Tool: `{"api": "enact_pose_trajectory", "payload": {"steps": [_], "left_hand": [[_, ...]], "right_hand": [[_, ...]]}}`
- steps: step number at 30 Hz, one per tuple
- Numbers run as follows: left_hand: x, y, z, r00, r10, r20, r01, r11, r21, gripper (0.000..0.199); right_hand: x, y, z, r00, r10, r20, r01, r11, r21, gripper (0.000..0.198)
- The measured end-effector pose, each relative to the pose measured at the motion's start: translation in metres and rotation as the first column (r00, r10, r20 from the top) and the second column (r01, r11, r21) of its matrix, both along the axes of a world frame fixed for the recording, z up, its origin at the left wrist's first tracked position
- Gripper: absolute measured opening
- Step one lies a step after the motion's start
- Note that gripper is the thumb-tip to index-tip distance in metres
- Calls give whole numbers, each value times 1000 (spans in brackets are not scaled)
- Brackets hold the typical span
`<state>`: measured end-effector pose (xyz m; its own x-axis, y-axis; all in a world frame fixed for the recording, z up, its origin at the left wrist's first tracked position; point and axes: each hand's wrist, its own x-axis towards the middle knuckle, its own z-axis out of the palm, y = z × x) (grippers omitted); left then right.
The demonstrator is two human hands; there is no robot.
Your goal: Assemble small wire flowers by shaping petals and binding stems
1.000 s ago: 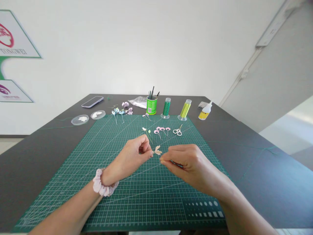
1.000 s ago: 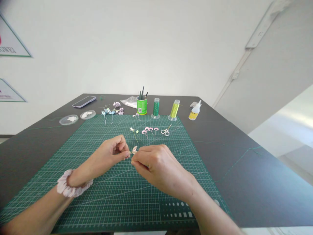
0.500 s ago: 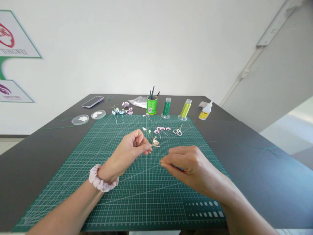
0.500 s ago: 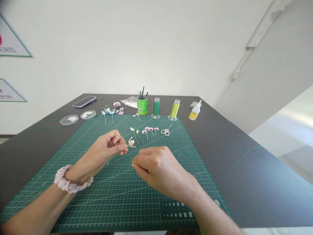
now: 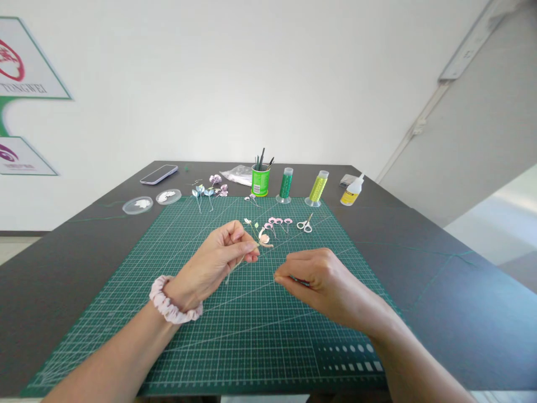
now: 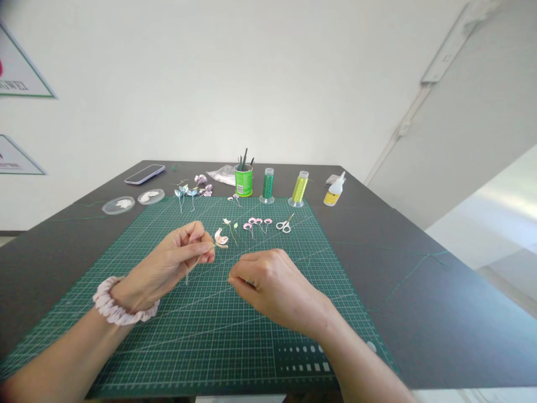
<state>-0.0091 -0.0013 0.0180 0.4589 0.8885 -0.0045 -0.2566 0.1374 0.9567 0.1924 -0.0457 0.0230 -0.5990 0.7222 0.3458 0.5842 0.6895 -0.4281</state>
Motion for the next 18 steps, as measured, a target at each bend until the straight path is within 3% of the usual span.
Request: {"api": "enact_pose_trajectory", "payload": {"steps": [5,18], "left_hand": [[0,0,1,1000,28,-5,-28,1000,2,37],[1,0,1,998,62,-28,-61,998,34,36]], "right_hand": [[1,3,-1,999,-5,-39,4,999,-33,35],[3,0,2,998,-5,-69,6,1000,25,30]]}}
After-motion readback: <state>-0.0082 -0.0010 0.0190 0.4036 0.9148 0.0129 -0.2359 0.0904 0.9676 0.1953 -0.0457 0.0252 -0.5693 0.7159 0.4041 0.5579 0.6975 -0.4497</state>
